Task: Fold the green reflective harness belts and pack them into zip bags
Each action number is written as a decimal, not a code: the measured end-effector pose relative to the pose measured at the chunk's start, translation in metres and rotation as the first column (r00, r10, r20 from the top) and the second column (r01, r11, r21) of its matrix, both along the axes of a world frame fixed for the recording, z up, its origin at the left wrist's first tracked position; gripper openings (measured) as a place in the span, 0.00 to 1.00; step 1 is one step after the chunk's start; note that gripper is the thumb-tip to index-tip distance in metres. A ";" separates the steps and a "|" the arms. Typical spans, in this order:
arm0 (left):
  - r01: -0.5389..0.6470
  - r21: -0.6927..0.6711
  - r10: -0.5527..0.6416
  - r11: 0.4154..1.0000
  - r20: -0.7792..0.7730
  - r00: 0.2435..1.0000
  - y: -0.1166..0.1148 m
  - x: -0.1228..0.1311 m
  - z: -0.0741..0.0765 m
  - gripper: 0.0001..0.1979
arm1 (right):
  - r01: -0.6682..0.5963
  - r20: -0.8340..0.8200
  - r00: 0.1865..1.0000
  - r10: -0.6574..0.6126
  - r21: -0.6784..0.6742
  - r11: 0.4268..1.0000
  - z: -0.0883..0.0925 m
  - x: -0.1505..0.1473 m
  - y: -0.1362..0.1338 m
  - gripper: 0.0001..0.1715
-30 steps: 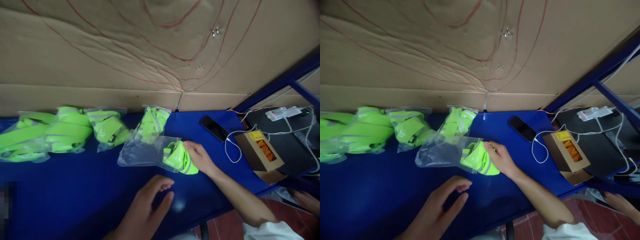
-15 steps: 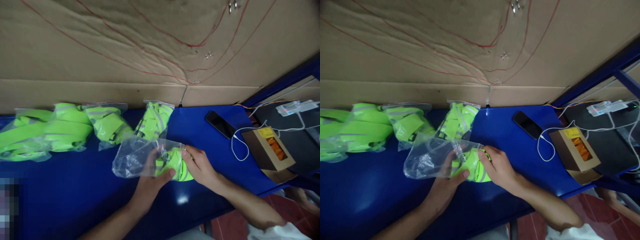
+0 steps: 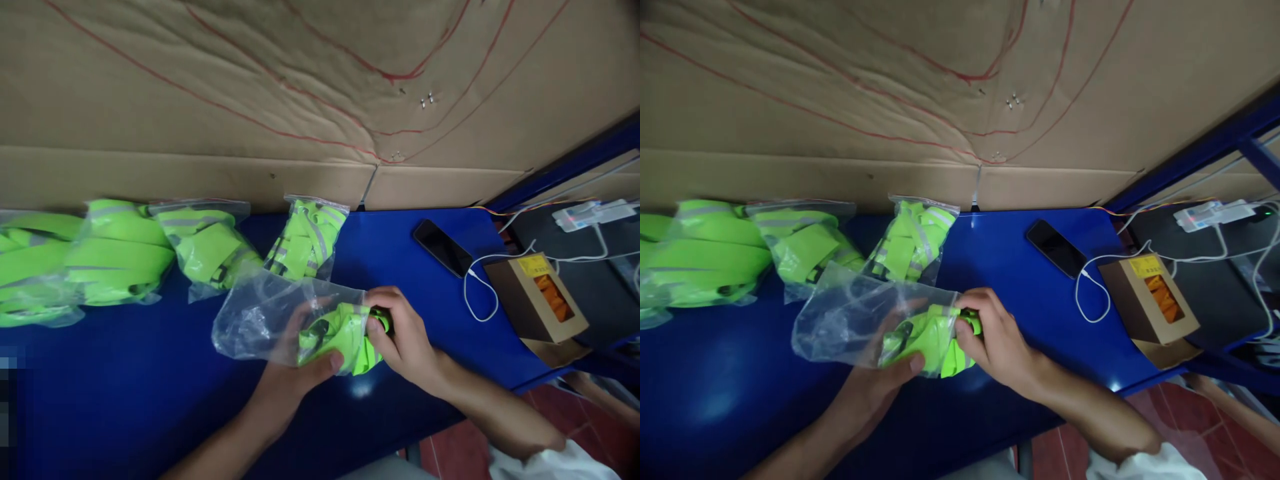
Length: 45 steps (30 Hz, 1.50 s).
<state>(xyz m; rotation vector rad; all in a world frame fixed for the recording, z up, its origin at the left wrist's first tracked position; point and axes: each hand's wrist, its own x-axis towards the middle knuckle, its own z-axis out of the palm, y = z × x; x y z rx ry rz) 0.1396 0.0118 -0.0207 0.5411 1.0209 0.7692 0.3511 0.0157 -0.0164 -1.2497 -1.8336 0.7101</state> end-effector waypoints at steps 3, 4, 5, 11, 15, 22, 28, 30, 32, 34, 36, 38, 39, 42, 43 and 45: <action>0.049 -0.054 -0.048 0.997 0.017 0.999 -0.002 0.006 0.000 0.42 | 0.109 -0.132 0.986 -0.104 0.030 0.994 -0.009 -0.002 0.000 0.19; 0.074 -0.065 -0.073 0.995 0.022 0.997 -0.003 0.009 0.000 0.40 | 0.124 -0.148 0.982 -0.118 0.032 0.992 -0.010 -0.002 0.000 0.19; 0.105 -0.065 -0.103 0.992 0.024 0.994 -0.003 0.012 0.001 0.38 | 0.127 -0.142 0.982 -0.121 0.033 0.991 -0.011 -0.003 0.000 0.19; 0.111 0.031 -0.109 0.993 -0.050 0.993 -0.006 0.018 0.000 0.24 | 0.118 -0.035 0.993 -0.117 0.019 0.993 0.001 -0.010 -0.001 0.23; 0.095 0.015 -0.094 0.995 -0.064 0.993 -0.014 0.015 -0.007 0.24 | 0.164 0.025 0.986 -0.164 0.004 0.986 0.004 -0.011 -0.002 0.26; -0.069 -0.064 0.082 0.996 0.239 0.968 -0.011 0.017 0.005 0.46 | 0.128 -0.010 0.992 -0.128 0.080 0.989 0.004 -0.009 -0.002 0.29; -0.045 -0.054 0.059 0.997 0.287 0.956 -0.005 0.019 0.000 0.32 | 0.106 0.054 0.993 -0.109 0.061 0.993 0.006 -0.013 -0.001 0.19; -0.015 -0.048 0.027 0.999 0.278 0.960 -0.008 0.022 -0.003 0.30 | 0.131 -0.005 0.991 -0.131 0.047 0.990 0.005 -0.016 -0.002 0.16; -0.005 -0.027 0.012 1.000 0.267 0.964 -0.012 0.026 -0.005 0.30 | 0.177 -0.069 0.982 -0.174 0.035 0.984 0.004 -0.019 -0.003 0.14; 0.008 -0.010 -0.005 1.000 0.272 0.962 -0.016 0.030 -0.006 0.30 | 0.223 -0.128 0.967 -0.219 0.018 0.975 0.003 -0.021 -0.004 0.12; 0.025 -0.016 -0.019 1.000 0.283 0.959 -0.019 0.033 -0.006 0.31 | 0.254 -0.171 0.951 -0.257 -0.042 0.966 0.004 -0.023 -0.004 0.11; 0.039 -0.029 -0.029 0.999 0.290 0.956 -0.021 0.035 -0.007 0.35 | 0.279 -0.191 0.936 -0.297 -0.114 0.953 0.004 -0.024 -0.003 0.10; 0.045 -0.034 -0.033 0.998 0.291 0.956 -0.022 0.035 -0.008 0.37 | 0.293 -0.192 0.930 -0.315 -0.132 0.947 0.004 -0.025 -0.002 0.10; 0.059 -0.058 -0.040 0.997 0.291 0.956 -0.023 0.036 -0.010 0.41 | 0.323 -0.182 0.926 -0.332 -0.078 0.943 0.005 -0.026 0.000 0.10; 0.064 -0.063 -0.043 0.996 0.292 0.955 -0.023 0.036 -0.011 0.42 | 0.322 -0.179 0.928 -0.327 -0.056 0.945 0.005 -0.026 0.000 0.09; 0.082 -0.068 -0.059 0.994 0.281 0.958 -0.023 0.036 -0.010 0.41 | 0.299 -0.172 0.938 -0.302 -0.041 0.953 0.006 -0.027 0.000 0.06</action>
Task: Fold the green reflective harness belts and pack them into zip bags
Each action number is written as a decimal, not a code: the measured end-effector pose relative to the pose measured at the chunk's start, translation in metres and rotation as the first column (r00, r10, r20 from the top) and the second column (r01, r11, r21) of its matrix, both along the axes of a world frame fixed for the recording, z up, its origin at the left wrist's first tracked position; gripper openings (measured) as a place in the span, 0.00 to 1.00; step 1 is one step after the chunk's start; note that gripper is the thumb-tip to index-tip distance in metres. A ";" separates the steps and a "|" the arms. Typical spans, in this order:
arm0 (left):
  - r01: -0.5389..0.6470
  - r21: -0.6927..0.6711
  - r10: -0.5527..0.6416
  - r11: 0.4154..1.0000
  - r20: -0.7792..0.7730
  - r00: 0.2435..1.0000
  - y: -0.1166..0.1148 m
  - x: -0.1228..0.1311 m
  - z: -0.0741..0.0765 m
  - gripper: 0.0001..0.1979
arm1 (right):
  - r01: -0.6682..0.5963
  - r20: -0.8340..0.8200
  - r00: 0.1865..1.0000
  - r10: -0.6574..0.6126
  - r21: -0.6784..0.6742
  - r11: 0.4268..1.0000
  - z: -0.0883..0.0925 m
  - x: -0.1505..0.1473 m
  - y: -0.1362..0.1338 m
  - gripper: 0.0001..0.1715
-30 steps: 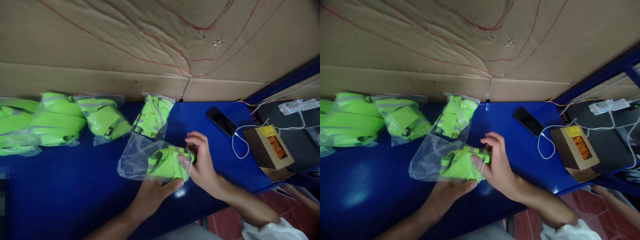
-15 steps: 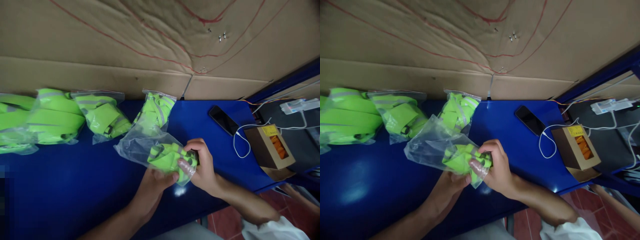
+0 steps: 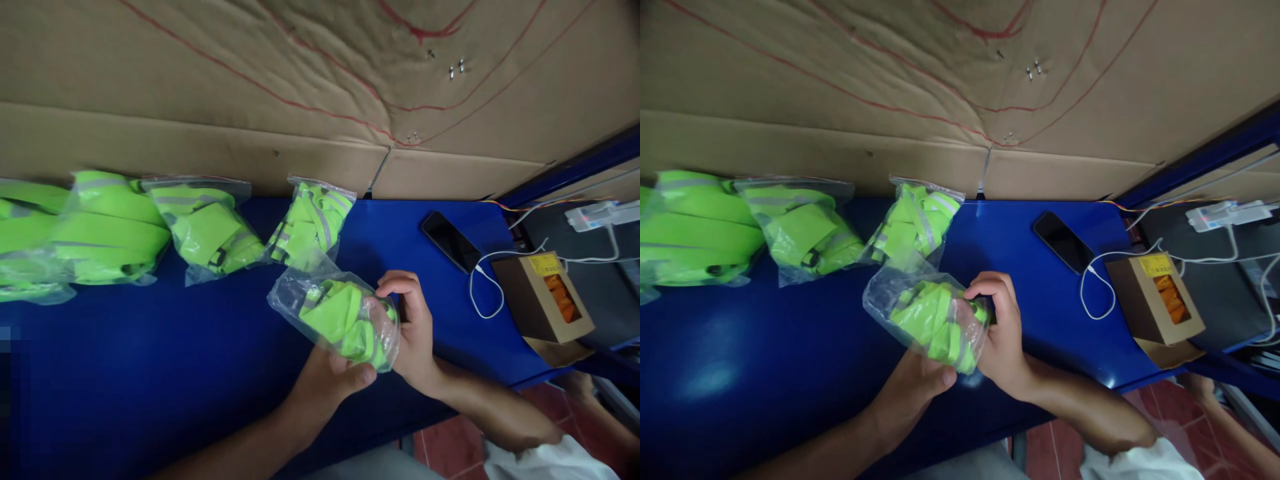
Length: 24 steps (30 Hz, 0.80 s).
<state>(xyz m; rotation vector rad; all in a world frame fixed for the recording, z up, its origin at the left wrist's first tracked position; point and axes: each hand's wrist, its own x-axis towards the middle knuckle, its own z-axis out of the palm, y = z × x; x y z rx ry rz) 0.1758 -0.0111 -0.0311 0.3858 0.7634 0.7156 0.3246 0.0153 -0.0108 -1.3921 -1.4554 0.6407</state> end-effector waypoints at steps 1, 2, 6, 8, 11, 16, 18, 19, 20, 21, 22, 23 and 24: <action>0.009 0.004 -0.009 1.000 -0.012 1.000 0.001 0.000 0.001 0.40 | -0.026 0.000 1.000 0.026 -0.009 1.000 0.000 0.000 -0.001 0.06; 0.014 0.008 -0.014 1.000 -0.027 1.000 0.001 0.001 0.001 0.39 | -0.061 0.002 0.998 0.061 -0.025 0.998 0.001 0.000 -0.002 0.06; -0.002 0.001 0.002 1.000 -0.079 0.997 0.006 -0.001 0.006 0.33 | -0.218 0.026 0.975 0.220 -0.076 0.973 0.005 0.004 -0.008 0.09; -0.021 -0.007 0.020 1.000 -0.085 0.996 0.010 -0.006 0.009 0.35 | -0.306 0.065 0.947 0.314 -0.111 0.945 0.007 0.010 -0.009 0.15; -0.030 -0.022 0.028 0.999 -0.087 0.996 0.019 -0.020 0.014 0.37 | -0.451 0.121 0.873 0.473 -0.172 0.876 0.012 0.022 -0.004 0.27; 0.105 -0.068 -0.109 0.992 -0.062 0.992 0.029 -0.050 0.022 0.35 | -0.637 0.212 0.700 0.682 -0.245 0.731 0.014 0.038 0.005 0.48; 0.134 -0.073 -0.139 0.988 -0.063 0.988 0.026 -0.057 0.023 0.37 | -0.628 0.248 0.702 0.667 -0.226 0.745 0.009 0.037 0.004 0.44; 0.135 -0.072 -0.141 0.988 -0.077 0.987 0.023 -0.058 0.022 0.36 | -0.610 0.263 0.718 0.645 -0.209 0.764 0.006 0.034 0.002 0.39; 0.130 -0.074 -0.137 0.989 -0.097 0.986 0.019 -0.059 0.022 0.33 | -0.591 0.271 0.735 0.622 -0.193 0.783 0.002 0.031 0.000 0.33; 0.129 -0.080 -0.137 0.988 -0.115 0.984 0.015 -0.058 0.021 0.30 | -0.574 0.275 0.751 0.600 -0.176 0.800 -0.002 0.027 -0.002 0.29; 0.131 -0.086 -0.142 0.988 -0.130 0.981 0.010 -0.056 0.020 0.27 | -0.561 0.275 0.765 0.582 -0.160 0.812 -0.005 0.023 -0.004 0.26; 0.130 -0.089 -0.141 0.988 -0.141 0.980 0.005 -0.054 0.018 0.25 | -0.549 0.275 0.778 0.566 -0.142 0.824 -0.008 0.019 -0.006 0.24; 0.128 -0.089 -0.140 0.988 -0.141 0.980 -0.001 -0.052 0.017 0.24 | -0.536 0.276 0.790 0.548 -0.125 0.835 -0.010 0.016 -0.008 0.22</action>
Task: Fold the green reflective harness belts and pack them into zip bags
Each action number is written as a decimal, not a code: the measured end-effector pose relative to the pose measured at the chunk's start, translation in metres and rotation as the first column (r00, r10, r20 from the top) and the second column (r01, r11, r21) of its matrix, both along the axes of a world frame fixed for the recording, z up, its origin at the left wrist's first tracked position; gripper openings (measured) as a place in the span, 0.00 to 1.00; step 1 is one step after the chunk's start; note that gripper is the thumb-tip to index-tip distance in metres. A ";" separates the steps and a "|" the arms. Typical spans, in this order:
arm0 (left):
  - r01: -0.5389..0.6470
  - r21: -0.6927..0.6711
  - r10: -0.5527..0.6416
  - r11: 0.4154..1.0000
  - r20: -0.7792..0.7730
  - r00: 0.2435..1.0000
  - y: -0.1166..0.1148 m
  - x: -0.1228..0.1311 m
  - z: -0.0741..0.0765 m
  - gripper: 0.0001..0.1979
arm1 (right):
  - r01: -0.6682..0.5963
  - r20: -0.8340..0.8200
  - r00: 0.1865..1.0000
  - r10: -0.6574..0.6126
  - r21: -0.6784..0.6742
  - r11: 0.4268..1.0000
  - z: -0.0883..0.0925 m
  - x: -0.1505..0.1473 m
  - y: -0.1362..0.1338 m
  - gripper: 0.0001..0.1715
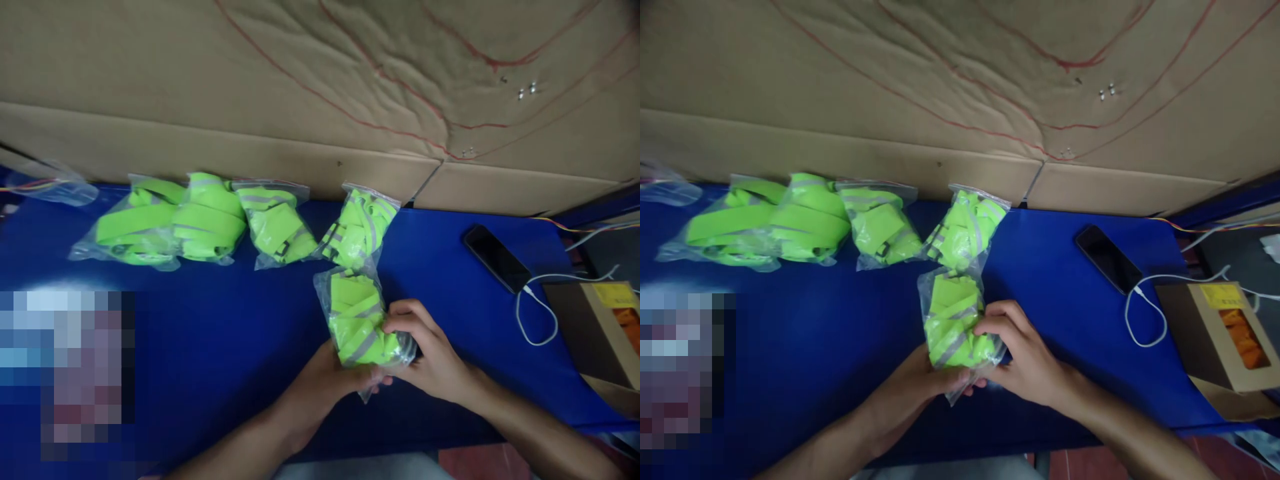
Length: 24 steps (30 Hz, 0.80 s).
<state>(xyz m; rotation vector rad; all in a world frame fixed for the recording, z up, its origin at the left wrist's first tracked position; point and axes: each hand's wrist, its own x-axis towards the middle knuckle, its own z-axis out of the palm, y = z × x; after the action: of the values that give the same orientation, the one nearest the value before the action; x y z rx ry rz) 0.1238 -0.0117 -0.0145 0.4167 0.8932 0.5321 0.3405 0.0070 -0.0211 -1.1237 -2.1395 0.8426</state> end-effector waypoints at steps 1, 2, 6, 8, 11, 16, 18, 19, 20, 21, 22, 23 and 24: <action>-0.009 0.004 0.009 1.000 0.007 1.000 -0.005 0.002 -0.002 0.24 | 0.022 -0.007 1.000 -0.021 0.023 1.000 -0.001 -0.003 -0.002 0.21; -0.022 0.011 0.022 1.000 0.018 1.000 -0.010 0.004 -0.004 0.24 | 0.042 -0.013 0.999 -0.041 0.055 0.998 -0.002 -0.005 -0.003 0.20; -0.069 0.021 0.067 0.997 0.092 0.993 -0.024 0.008 -0.013 0.31 | 0.081 -0.026 0.997 -0.077 0.188 0.979 -0.003 -0.009 -0.008 0.15; -0.106 0.009 0.104 0.994 0.119 0.987 -0.027 0.004 -0.013 0.36 | 0.061 0.012 0.998 -0.066 0.224 0.973 -0.003 -0.008 -0.008 0.15; -0.223 0.033 0.213 0.974 0.187 0.959 -0.031 -0.010 -0.006 0.43 | -0.022 0.085 0.996 -0.001 0.264 0.964 -0.002 -0.004 -0.008 0.19; -0.221 0.111 0.184 0.969 0.270 0.945 -0.041 -0.034 0.008 0.70 | -0.220 0.136 0.975 0.177 0.442 0.870 0.006 -0.004 -0.003 0.23; -0.165 0.176 0.137 0.970 0.162 0.977 -0.046 -0.037 0.010 0.69 | -0.227 0.171 0.971 0.166 0.447 0.865 0.011 -0.004 -0.003 0.17; -0.131 0.220 0.118 0.967 0.075 0.990 -0.048 -0.037 0.010 0.67 | -0.217 0.180 0.972 0.151 0.443 0.870 0.013 -0.003 -0.004 0.18; -0.086 0.269 0.098 0.959 -0.030 0.995 -0.049 -0.038 0.009 0.64 | -0.202 0.179 0.974 0.135 0.441 0.874 0.016 -0.002 -0.005 0.19; -0.030 0.323 0.082 0.946 -0.151 0.985 -0.050 -0.039 0.009 0.61 | -0.187 0.169 0.978 0.123 0.443 0.877 0.018 0.001 -0.006 0.21; 0.041 0.387 0.075 0.921 -0.280 0.957 -0.050 -0.042 0.008 0.56 | -0.172 0.150 0.982 0.117 0.443 0.880 0.020 0.004 -0.008 0.22; 0.117 0.466 0.097 0.877 -0.410 0.907 -0.050 -0.048 0.008 0.51 | -0.151 0.120 0.987 0.109 0.443 0.884 0.022 0.008 -0.010 0.23; 0.190 0.544 0.160 0.817 -0.532 0.831 -0.051 -0.057 0.007 0.44 | -0.122 0.084 0.992 0.095 0.431 0.894 0.023 0.012 -0.012 0.25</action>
<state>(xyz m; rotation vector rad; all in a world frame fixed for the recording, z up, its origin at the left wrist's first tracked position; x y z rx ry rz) 0.0664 -0.0623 -0.0072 1.1926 1.2870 0.6816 0.3525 -0.0047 0.0023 -0.8103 -2.3044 0.3424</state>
